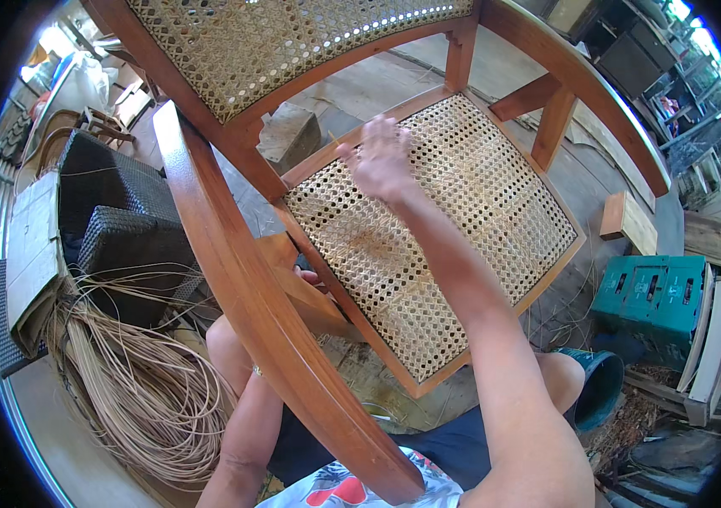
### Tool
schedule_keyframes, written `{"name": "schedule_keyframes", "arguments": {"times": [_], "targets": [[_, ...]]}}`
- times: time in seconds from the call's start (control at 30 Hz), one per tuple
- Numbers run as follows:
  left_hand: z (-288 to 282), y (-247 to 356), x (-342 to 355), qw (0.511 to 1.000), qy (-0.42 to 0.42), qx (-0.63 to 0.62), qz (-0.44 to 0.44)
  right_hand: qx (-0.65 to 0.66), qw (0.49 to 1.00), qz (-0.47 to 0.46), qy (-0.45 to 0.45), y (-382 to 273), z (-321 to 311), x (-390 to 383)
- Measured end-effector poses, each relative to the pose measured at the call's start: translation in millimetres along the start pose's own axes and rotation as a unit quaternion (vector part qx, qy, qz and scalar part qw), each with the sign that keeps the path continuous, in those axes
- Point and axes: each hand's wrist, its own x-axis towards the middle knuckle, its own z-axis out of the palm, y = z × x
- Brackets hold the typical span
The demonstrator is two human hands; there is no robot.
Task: Repairing or replacing the cane webbing on a wooden chair seat using manual tools.
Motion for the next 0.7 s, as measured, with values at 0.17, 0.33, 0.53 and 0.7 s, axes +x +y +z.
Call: {"name": "schedule_keyframes", "arguments": {"times": [0.17, 0.33, 0.53, 0.7], "targets": [[-8.8, 6.6, -5.4, 0.999, 0.014, -0.031, 0.006, 0.144, 0.966, -0.116, 0.182, -29.9, 4.6, -28.5], [-18.6, -10.1, -4.1, 0.998, 0.035, 0.041, 0.033, 0.184, 0.931, -0.229, 0.215, -65.0, 6.8, -76.3], [-28.9, -5.4, -14.8, 0.994, 0.045, 0.092, 0.024, 0.146, 0.951, -0.272, -0.022, -75.1, -12.9, -65.9], [-23.8, 4.4, -6.2, 0.986, 0.048, 0.159, 0.019, 0.117, 0.976, -0.178, 0.052, -85.9, -1.6, -86.2]]}}
